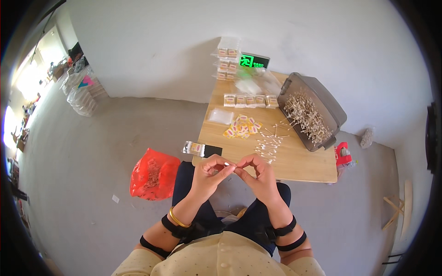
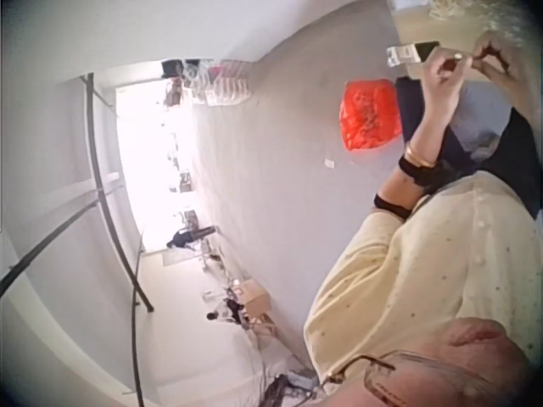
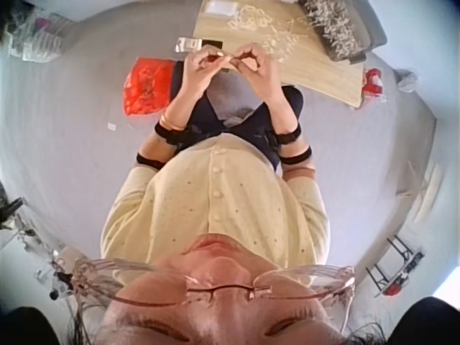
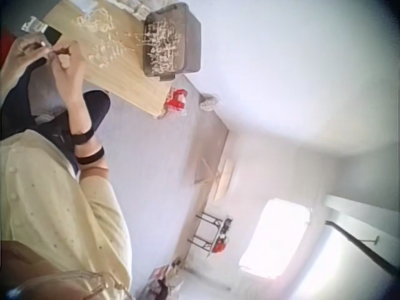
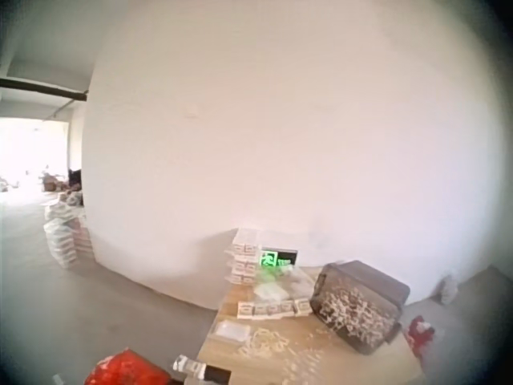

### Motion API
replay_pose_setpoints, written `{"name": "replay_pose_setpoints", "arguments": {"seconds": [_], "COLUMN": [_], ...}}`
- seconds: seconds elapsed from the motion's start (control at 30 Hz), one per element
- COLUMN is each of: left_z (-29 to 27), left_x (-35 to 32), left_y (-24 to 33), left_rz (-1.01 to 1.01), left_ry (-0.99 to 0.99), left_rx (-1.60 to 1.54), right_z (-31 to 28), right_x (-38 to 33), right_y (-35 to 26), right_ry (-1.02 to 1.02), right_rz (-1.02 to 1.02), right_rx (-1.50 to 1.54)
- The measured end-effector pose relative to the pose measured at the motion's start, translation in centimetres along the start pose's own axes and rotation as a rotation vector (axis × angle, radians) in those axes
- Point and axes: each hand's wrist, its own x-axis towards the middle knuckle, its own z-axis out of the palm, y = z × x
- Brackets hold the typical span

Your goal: Organize and package cotton swabs into small plastic bags.

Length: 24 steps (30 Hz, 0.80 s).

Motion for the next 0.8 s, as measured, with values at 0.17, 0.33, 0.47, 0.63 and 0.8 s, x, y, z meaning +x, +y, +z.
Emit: {"name": "replay_pose_setpoints", "arguments": {"seconds": [0.17,0.33,0.47,0.63,0.8], "left_z": [0.5,0.7,0.2,-0.9,-0.3], "left_x": [0.2,0.2,0.4,-0.1,0.8], "left_y": [-0.9,-3.2,-5.8,-11.4,-14.6], "left_rz": [0.008,-0.035,-0.097,-0.223,-0.359], "left_ry": [-0.002,0.005,-0.117,-0.34,-0.539], "left_rx": [0.15,0.227,0.471,0.768,0.884], "right_z": [-1.8,-2.8,-4.2,-9.9,-14.3], "right_x": [-0.9,-2.0,-3.1,-3.3,-0.5], "right_y": [1.8,3.5,6.5,16.4,21.9], "right_ry": [-0.079,-0.02,0.01,0.24,0.321], "right_rz": [0.21,0.136,0.155,0.231,0.212], "right_rx": [0.033,-0.094,-0.147,-0.352,-0.634]}}
